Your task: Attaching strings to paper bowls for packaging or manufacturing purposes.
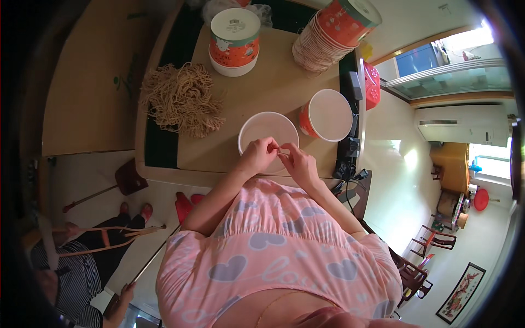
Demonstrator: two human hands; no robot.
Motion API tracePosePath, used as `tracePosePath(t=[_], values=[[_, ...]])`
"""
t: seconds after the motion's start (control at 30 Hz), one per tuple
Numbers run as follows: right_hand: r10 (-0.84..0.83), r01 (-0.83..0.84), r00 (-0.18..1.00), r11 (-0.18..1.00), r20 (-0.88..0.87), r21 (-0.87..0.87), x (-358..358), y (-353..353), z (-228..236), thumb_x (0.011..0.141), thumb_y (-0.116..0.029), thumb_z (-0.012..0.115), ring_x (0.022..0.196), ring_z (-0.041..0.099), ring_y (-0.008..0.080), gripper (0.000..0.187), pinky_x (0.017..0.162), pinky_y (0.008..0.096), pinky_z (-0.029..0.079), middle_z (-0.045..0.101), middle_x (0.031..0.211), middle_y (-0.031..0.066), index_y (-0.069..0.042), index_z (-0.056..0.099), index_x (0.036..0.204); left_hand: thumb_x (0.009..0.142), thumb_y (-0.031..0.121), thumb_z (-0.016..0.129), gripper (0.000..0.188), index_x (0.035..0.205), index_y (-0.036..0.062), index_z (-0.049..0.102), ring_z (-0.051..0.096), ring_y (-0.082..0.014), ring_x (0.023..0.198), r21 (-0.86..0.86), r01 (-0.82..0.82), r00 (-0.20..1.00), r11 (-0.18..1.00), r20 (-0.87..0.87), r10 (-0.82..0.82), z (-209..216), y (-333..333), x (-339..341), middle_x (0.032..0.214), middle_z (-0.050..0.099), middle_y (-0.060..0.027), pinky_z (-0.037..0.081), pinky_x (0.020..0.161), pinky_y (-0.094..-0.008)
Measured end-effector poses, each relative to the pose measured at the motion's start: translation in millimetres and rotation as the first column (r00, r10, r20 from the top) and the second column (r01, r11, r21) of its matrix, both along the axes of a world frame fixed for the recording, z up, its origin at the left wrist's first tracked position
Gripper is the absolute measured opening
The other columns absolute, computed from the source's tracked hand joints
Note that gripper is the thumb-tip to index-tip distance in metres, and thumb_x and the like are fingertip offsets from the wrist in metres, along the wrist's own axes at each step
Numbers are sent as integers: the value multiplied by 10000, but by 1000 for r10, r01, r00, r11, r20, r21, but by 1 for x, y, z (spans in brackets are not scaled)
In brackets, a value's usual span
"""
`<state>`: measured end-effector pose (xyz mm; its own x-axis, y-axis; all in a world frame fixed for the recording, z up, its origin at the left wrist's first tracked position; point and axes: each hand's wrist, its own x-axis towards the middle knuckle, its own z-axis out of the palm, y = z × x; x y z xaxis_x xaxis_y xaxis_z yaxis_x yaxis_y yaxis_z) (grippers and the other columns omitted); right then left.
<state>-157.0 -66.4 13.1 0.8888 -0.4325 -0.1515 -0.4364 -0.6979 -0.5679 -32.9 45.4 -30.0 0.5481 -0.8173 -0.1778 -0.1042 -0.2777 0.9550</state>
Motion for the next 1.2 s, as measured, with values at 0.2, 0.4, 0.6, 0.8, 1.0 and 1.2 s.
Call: tracePosePath(t=[0.2, 0.4, 0.6, 0.8, 1.0, 1.2], values=[[14, -26, 978, 998, 209, 52, 1, 1, -9, 867, -125, 593, 721, 640, 311, 82, 608, 387, 506, 641, 840, 121, -76, 599, 933, 821, 85, 643, 88, 870, 12, 635, 642, -167, 672, 30, 7, 1000, 1000, 30, -8, 3, 2, 2, 774, 678, -90, 504, 620, -298], [-51, 29, 973, 995, 225, 101, 2, 3, -9, 860, -95, 601, 706, 645, 298, 70, 606, 368, 509, 638, 834, 124, -58, 595, 918, 812, 104, 662, 102, 874, 22, 661, 649, -172, 688, -2, -26, 998, 1000, 49, 26, -2, 5, 2, 794, 689, -91, 510, 645, -291], [-60, 37, 971, 994, 233, 105, 1, 4, -9, 858, -94, 605, 698, 646, 297, 70, 601, 361, 509, 638, 835, 128, -55, 590, 913, 808, 101, 644, 112, 864, 4, 646, 675, -280, 716, 26, -5, 998, 1000, 70, 4, 12, 4, 4, 768, 675, -148, 520, 639, -343], [-69, 38, 971, 990, 227, 137, 0, 2, -12, 850, -91, 604, 710, 631, 324, 57, 607, 379, 501, 632, 822, 133, -55, 587, 891, 805, 90, 633, 86, 819, 5, 627, 668, -293, 707, -9, -18, 997, 1000, 69, 18, 15, 3, 4, 752, 668, -150, 518, 625, -353], [-10, -10, 969, 997, 248, 78, 2, -2, -13, 847, -93, 593, 710, 615, 350, 45, 602, 402, 492, 626, 817, 140, -56, 580, 869, 787, 88, 640, 81, 814, 14, 622, 660, -310, 711, 55, -77, 972, 996, 226, 63, 13, 2, 3, 755, 665, -141, 521, 622, -376], [-29, 9, 972, 996, 233, 84, 0, -2, -12, 842, -102, 602, 711, 618, 341, 52, 607, 401, 496, 629, 821, 133, -56, 587, 863, 793, 78, 652, 100, 870, 14, 649, 664, -281, 738, -98, -14, 970, 995, 239, 37, 5, 2, -2, 822, 671, -134, 518, 660, -348]])
